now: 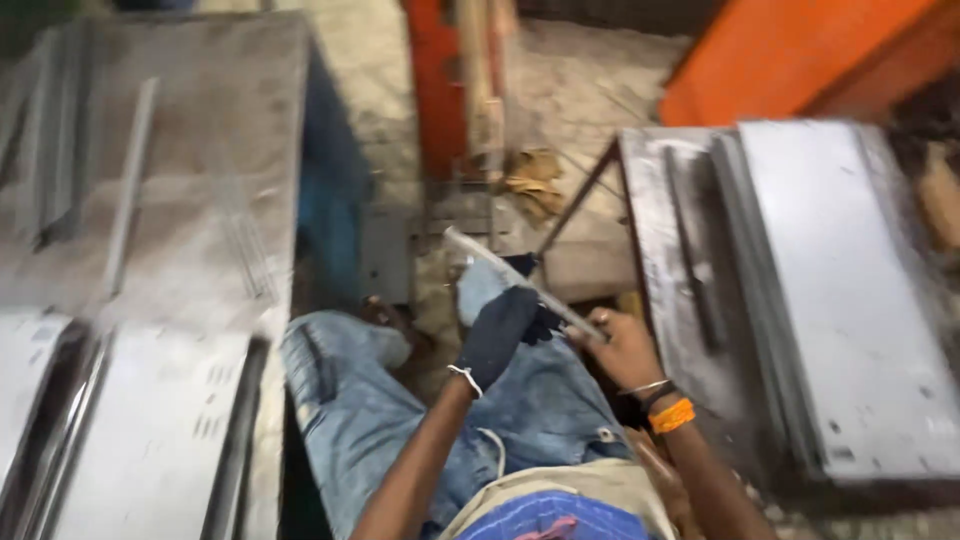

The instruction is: Positioning metal rods onto metal panels and using a spot welding machine to join them.

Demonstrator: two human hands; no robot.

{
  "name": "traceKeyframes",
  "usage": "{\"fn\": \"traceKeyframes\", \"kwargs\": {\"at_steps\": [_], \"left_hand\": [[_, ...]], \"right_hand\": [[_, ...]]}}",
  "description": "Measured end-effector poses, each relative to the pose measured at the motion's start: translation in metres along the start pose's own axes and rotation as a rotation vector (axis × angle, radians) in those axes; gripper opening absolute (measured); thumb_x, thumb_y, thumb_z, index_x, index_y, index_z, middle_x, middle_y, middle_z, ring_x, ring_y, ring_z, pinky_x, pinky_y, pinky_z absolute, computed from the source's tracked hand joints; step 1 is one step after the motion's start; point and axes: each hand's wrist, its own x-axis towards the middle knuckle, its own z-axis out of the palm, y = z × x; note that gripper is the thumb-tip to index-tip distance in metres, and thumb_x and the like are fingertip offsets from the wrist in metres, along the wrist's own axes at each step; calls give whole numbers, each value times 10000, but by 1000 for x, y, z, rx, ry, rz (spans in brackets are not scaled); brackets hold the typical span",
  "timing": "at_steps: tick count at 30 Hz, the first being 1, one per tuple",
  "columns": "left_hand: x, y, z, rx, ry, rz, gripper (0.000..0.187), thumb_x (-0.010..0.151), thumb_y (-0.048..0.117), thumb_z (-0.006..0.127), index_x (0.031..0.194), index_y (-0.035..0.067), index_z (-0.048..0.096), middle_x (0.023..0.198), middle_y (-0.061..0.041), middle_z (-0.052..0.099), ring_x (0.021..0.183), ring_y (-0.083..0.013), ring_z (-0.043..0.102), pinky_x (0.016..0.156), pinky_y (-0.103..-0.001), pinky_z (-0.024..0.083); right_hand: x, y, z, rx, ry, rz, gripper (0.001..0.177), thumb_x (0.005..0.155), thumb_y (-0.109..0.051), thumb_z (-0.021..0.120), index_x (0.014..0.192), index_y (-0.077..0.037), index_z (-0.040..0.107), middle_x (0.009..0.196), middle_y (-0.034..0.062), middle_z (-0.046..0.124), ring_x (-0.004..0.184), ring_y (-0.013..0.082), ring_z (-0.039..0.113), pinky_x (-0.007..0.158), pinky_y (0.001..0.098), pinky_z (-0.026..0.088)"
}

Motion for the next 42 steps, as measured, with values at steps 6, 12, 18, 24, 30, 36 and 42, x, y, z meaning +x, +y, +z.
{"fn": "traceKeyframes", "kwargs": {"at_steps": [6,12,18,24,30,36,42], "left_hand": [[9,4,56,110,-281,-13,346,1035,285,565,1222,12,665,904,-43,702,792,-110,658,722,-291,556],[11,12,60,296,-331,-60,403,1017,331,567,1192,-15,678,854,-64,709,745,-130,683,699,-298,564],[17,5,56,284,-297,-69,417,1013,349,564,1189,-12,675,874,-64,720,766,-128,687,719,-302,574],[27,3,78,284,-297,-32,418,989,361,609,1206,12,687,995,-69,730,902,-137,674,824,-310,555],[53,-5,172,235,-306,-25,668,887,396,767,1368,8,514,1206,-133,687,1103,-209,662,971,-366,532],[62,-12,145,335,-51,80,679,789,227,732,1404,-3,558,1174,-182,737,1062,-273,708,942,-371,565],[36,81,79,-71,7,164,705,751,63,667,1443,9,543,1217,-161,723,1029,-262,709,906,-373,597]], "right_hand": [[-23,109,-98,-409,519,228,210,906,-201,720,1075,-91,778,852,202,702,754,386,671,679,477,517],[2,183,-149,-634,646,376,227,924,-222,750,1104,-86,778,1016,145,729,856,352,692,753,475,530],[50,248,-164,-610,429,565,308,784,-278,839,1031,-95,809,994,173,763,930,383,717,831,479,561],[75,217,-202,-625,326,417,316,702,-301,884,941,-103,823,868,170,764,807,365,727,779,468,577],[73,61,-165,-148,36,342,319,748,-220,865,933,15,754,696,143,725,580,218,679,569,366,548],[70,12,-160,192,92,114,171,896,-122,710,948,40,730,732,108,726,553,160,664,515,312,537],[57,26,-207,-57,394,-35,221,1045,-112,568,1093,45,716,913,113,754,743,141,739,656,299,592]]}}
